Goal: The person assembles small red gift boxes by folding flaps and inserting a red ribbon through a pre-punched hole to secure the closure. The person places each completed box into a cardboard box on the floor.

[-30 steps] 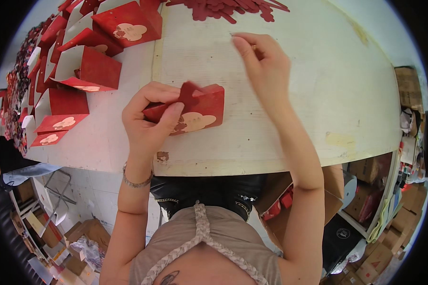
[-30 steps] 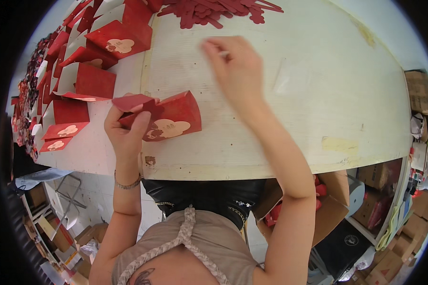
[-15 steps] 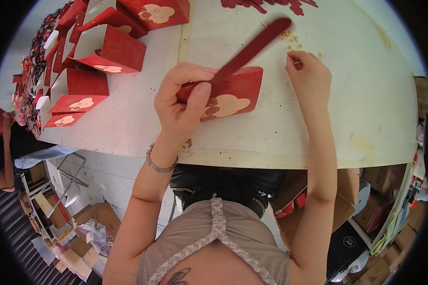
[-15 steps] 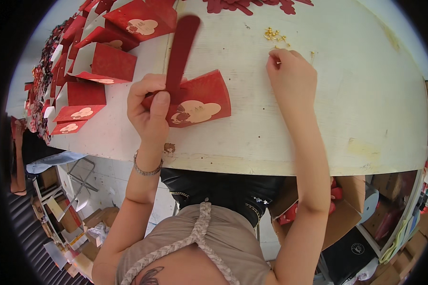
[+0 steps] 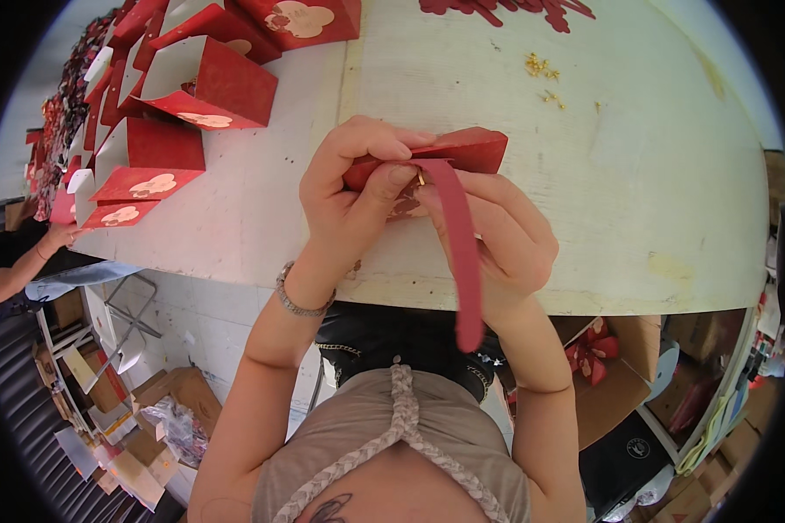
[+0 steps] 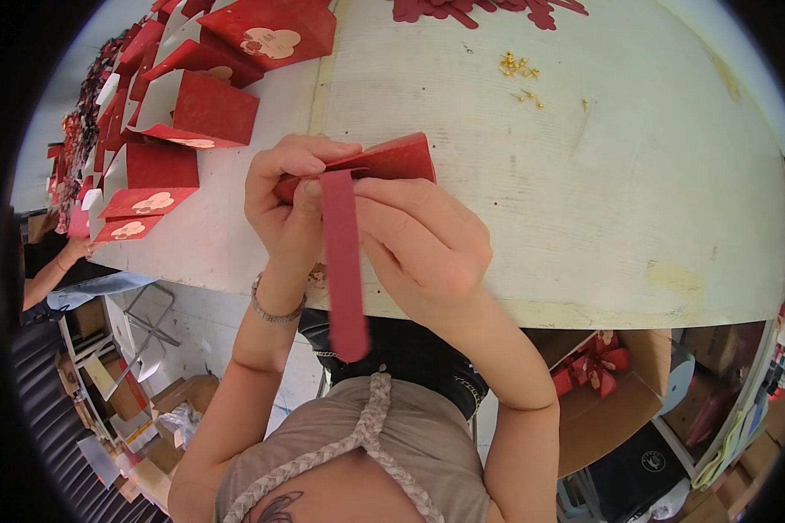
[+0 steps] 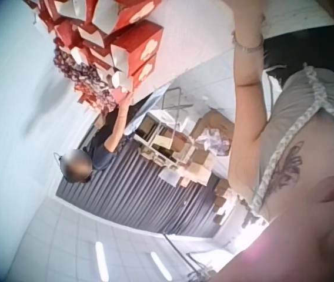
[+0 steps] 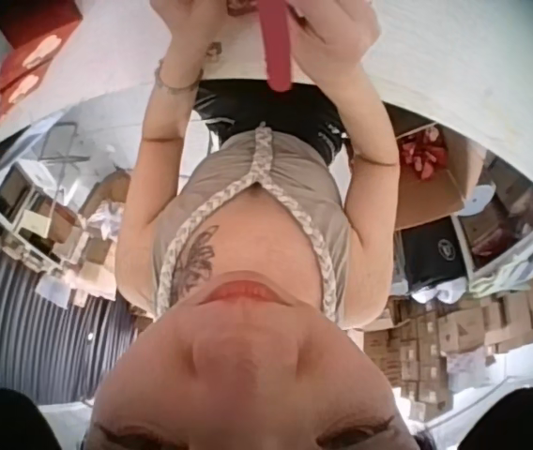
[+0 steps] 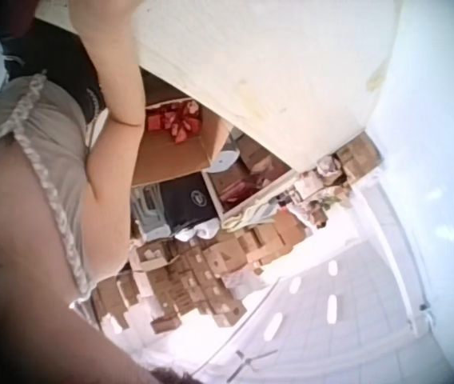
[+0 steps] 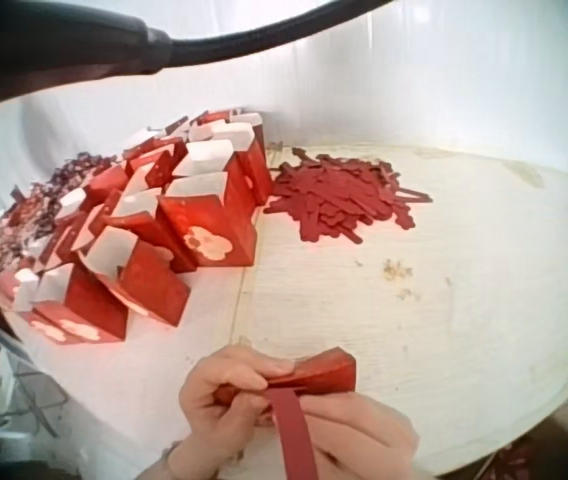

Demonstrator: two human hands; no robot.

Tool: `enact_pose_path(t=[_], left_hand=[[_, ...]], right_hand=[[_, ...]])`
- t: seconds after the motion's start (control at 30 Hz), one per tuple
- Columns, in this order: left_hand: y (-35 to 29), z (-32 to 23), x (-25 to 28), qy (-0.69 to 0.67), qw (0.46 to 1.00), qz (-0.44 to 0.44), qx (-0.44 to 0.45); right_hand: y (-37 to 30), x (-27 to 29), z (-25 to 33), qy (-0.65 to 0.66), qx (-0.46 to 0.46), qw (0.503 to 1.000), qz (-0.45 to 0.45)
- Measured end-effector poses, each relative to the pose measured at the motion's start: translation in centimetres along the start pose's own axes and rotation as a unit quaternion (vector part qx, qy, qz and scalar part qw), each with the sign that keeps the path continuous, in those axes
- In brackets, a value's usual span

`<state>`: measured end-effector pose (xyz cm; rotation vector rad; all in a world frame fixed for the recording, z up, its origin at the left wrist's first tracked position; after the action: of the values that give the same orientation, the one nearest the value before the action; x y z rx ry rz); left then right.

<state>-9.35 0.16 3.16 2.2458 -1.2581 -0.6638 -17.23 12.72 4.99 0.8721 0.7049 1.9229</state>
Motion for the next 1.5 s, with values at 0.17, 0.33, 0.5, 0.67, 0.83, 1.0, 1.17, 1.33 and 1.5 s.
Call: enact_pose_path(t=[0.17, 0.33, 0.5, 0.67, 0.83, 1.0, 1.17, 1.33, 1.5], left_hand=[[0.2, -0.4, 0.3, 0.040, 0.999, 0.021, -0.006], [0.3, -0.4, 0.1, 0.046, 0.998, 0.005, -0.037], [0.0, -0.2, 0.2, 0.055, 0.997, -0.006, -0.056], [0.2, -0.4, 0.3, 0.040, 0.998, 0.001, -0.039], [0.1, -0.4, 0.4, 0.045, 0.998, -0.003, -0.035], [0.8, -1.3, 1.0, 0.112, 0.994, 0.008, 0.017], [0.7, -1.8, 0.9, 0.150, 0.989, -0.003, -0.015], [1.0, -2.2, 0.5, 0.200, 0.980, 0.017, -0.004], [0.1, -1.5, 0.3, 0.170, 0.984, -0.011, -0.041]], right_hand=[[0.4, 0.2, 0.3, -0.021, 0.007, 1.000, 0.002], [0.8, 0.7, 0.9, -0.046, -0.019, 0.998, 0.036], [1.6, 1.3, 2.4, -0.073, -0.076, 0.990, 0.096], [1.7, 1.3, 1.9, -0.069, -0.062, 0.992, 0.088], [2.0, 1.5, 2.4, -0.133, -0.019, 0.982, 0.135], [3.0, 1.5, 1.4, -0.125, -0.106, 0.980, 0.114], [2.9, 1.5, 1.1, -0.136, -0.044, 0.985, 0.095], [2.8, 1.5, 1.1, -0.178, 0.053, 0.979, 0.083], [3.0, 1.5, 1.1, -0.190, 0.088, 0.970, 0.123]])
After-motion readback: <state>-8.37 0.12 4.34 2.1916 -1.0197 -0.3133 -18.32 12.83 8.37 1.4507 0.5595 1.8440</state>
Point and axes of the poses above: each hand's wrist, its own y-axis towards the middle knuckle, its own x-axis out of the back of the hand, z = x × y, the point moved 2 cm from there along y, towards the middle knuckle, and after that the axes turned 8 degrees about -y, right-handed, at the moved point
